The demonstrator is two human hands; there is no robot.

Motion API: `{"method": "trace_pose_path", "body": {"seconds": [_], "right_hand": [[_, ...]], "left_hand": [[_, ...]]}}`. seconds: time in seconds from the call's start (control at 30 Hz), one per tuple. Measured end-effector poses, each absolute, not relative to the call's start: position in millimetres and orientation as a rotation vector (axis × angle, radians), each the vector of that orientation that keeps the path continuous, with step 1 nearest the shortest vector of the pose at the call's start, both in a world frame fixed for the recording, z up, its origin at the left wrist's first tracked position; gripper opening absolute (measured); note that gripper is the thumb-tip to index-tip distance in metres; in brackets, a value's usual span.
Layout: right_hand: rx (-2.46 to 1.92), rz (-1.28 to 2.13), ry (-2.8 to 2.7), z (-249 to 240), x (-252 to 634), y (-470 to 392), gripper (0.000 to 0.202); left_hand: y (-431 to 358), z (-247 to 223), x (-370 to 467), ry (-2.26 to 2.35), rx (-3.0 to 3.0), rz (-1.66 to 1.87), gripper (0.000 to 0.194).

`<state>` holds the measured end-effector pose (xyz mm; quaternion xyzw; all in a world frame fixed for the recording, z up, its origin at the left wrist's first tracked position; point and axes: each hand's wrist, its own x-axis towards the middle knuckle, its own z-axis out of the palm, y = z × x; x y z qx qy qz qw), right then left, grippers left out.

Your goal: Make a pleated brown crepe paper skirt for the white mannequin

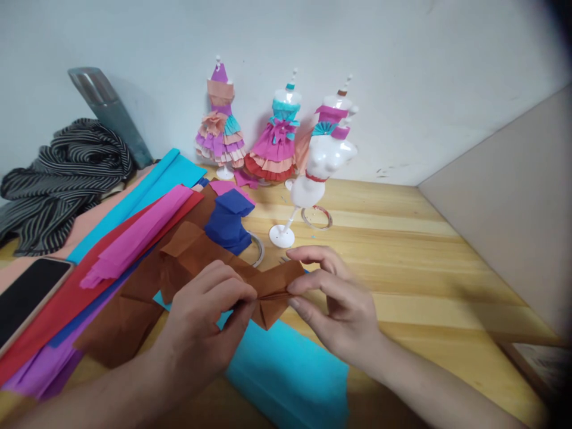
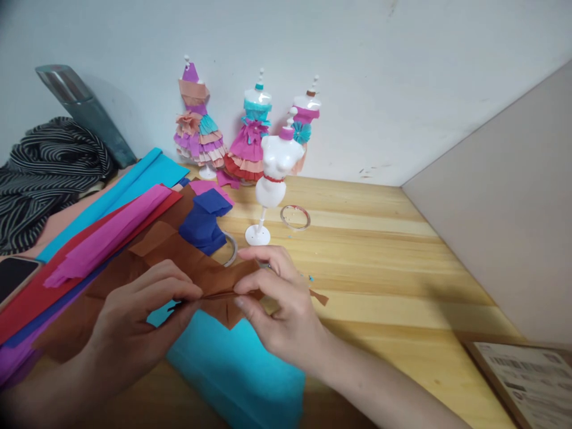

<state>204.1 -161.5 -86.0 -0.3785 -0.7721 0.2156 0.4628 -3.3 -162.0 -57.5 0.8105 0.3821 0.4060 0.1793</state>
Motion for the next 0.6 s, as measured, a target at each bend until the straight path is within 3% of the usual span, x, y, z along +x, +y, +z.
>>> {"method": "trace_pose_path", "body": {"seconds": [0.17, 0.4, 0.6], "right_hand": [[-0.977, 0.670, -1.815, -84, 206, -159, 0.017], [-1.023, 0.346, -1.928, -74, 212, -164, 0.020], [-1.067, 0.520, -1.934, -69, 212, -167, 0.017]], "left_hand": [[-163, -58, -4, 1.073, 2.331, 1.149, 0.015], [-164, -62, -4, 1.035, 2.415, 1.192, 0.014], [-164, -62, -4, 1.035, 2.435, 1.204, 0.014]]}}
